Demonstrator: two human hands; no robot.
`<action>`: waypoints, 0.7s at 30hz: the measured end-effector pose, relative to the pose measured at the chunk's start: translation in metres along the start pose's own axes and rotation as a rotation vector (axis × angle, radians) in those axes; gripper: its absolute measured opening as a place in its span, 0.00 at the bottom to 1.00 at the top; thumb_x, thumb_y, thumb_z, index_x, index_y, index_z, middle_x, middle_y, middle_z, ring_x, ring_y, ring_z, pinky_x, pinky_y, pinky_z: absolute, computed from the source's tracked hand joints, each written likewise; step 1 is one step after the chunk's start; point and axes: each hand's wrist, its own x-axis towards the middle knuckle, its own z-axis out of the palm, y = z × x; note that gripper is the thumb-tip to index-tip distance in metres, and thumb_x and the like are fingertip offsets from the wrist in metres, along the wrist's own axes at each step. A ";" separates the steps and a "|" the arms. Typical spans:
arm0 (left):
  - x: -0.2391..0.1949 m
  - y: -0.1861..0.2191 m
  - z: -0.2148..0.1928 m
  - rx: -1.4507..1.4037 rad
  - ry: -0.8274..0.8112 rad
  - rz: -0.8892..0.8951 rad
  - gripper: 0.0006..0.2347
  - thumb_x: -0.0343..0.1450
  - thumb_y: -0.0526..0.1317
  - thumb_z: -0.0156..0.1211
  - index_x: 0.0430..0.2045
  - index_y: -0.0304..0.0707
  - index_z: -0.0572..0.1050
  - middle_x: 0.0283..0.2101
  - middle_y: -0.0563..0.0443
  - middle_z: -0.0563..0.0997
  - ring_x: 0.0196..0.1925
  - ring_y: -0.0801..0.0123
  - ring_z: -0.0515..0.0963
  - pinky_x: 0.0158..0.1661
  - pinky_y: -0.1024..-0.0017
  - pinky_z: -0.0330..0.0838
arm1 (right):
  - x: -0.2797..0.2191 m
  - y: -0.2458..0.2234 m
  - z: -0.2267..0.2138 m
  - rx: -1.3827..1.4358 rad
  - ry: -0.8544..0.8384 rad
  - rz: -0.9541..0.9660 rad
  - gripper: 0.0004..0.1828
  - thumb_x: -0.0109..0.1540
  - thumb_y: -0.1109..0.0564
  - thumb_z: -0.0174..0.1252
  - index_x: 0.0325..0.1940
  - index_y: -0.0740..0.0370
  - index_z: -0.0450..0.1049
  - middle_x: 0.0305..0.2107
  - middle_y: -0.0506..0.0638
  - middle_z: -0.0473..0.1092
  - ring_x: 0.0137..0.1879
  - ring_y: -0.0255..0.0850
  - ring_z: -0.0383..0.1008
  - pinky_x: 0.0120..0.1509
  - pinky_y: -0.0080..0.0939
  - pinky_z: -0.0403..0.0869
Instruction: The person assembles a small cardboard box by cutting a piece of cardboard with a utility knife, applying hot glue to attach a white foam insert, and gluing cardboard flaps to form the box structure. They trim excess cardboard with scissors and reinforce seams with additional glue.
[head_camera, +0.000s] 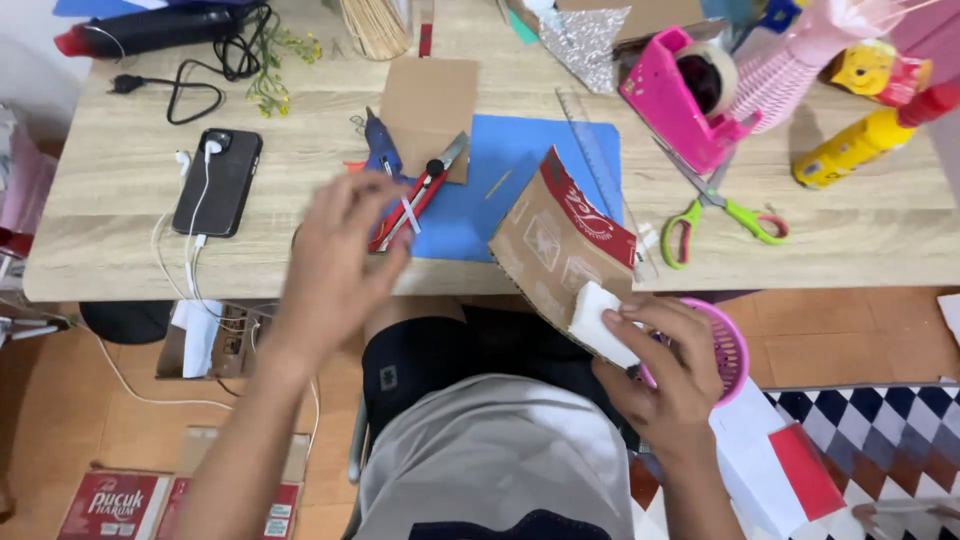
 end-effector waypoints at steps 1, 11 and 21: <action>-0.015 0.029 0.001 0.002 0.013 0.019 0.15 0.73 0.36 0.59 0.54 0.33 0.74 0.55 0.41 0.73 0.57 0.49 0.71 0.56 0.56 0.66 | -0.003 -0.009 -0.003 -0.012 0.016 -0.012 0.15 0.61 0.70 0.63 0.52 0.69 0.75 0.47 0.62 0.70 0.53 0.55 0.75 0.59 0.52 0.78; -0.081 0.136 0.044 -0.589 0.170 0.300 0.30 0.76 0.41 0.60 0.71 0.28 0.54 0.73 0.30 0.61 0.77 0.39 0.65 0.74 0.49 0.65 | 0.006 -0.072 -0.018 0.082 0.207 0.076 0.14 0.58 0.64 0.64 0.48 0.67 0.75 0.43 0.62 0.75 0.48 0.55 0.77 0.54 0.49 0.77; -0.085 0.138 0.034 -0.569 0.267 0.323 0.28 0.76 0.36 0.64 0.70 0.32 0.57 0.71 0.30 0.67 0.75 0.45 0.73 0.70 0.52 0.73 | 0.023 -0.084 -0.030 0.206 -0.025 0.094 0.13 0.63 0.63 0.62 0.51 0.66 0.76 0.46 0.59 0.76 0.51 0.52 0.76 0.59 0.50 0.75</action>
